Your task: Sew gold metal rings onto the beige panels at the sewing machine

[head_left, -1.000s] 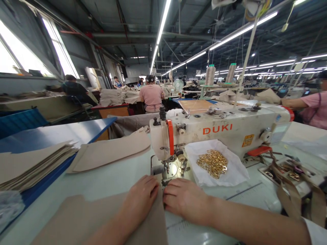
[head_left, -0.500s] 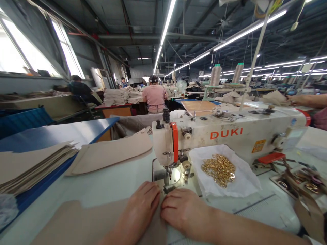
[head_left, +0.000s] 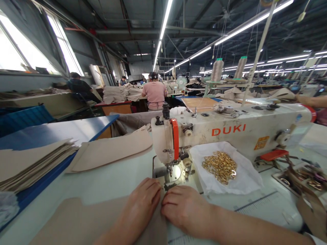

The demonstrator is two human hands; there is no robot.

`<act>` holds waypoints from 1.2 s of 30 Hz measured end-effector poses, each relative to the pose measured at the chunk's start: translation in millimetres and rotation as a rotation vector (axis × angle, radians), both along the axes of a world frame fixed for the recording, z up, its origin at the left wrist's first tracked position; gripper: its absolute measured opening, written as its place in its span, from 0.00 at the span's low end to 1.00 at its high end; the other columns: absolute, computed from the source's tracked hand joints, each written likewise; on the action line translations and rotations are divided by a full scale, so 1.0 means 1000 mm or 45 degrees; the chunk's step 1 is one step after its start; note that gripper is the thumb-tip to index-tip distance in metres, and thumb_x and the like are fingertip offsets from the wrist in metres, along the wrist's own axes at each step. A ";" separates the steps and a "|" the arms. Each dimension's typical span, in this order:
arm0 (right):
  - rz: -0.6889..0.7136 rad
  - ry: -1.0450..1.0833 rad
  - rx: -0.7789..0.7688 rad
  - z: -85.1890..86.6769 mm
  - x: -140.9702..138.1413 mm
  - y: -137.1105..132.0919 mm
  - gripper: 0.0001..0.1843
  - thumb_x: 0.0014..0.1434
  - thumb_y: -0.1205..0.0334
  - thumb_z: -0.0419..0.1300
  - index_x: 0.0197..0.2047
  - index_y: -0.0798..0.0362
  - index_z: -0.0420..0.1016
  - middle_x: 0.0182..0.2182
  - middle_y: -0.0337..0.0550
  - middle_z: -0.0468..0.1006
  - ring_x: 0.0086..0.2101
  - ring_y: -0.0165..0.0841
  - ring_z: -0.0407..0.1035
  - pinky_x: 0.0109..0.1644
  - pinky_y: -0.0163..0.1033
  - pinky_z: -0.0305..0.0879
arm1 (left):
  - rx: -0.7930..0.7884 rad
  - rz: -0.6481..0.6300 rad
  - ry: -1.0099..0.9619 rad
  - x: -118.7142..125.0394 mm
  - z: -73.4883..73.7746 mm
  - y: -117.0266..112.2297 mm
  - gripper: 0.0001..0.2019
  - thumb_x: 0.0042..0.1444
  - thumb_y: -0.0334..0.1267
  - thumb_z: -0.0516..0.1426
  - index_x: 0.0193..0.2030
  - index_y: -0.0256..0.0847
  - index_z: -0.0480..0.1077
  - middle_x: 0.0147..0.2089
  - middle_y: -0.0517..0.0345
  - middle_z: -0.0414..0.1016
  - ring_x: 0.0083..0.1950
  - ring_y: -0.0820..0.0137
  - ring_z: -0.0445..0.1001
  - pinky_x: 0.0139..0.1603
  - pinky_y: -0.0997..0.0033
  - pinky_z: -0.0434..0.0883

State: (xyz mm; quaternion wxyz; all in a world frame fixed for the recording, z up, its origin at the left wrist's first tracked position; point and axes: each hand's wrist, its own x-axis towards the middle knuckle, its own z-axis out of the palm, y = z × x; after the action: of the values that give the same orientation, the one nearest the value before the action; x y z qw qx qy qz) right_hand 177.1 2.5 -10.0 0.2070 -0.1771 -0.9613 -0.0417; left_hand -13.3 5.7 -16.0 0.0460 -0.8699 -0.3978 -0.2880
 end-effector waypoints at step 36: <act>-0.300 -0.189 0.025 0.011 0.011 0.017 0.02 0.61 0.66 0.60 0.38 0.54 0.74 0.35 0.43 0.77 0.38 0.36 0.69 0.41 0.40 0.65 | -0.056 -0.023 -0.113 0.018 0.005 0.015 0.10 0.61 0.31 0.51 0.34 0.42 0.73 0.36 0.55 0.80 0.39 0.65 0.77 0.41 0.65 0.77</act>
State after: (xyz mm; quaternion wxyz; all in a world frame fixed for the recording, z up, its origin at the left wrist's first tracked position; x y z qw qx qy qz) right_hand 187.8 20.0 0.5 0.1307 -0.2833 -0.9460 -0.0881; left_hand 4.8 20.4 -10.6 0.0065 -0.8605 -0.3980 -0.3179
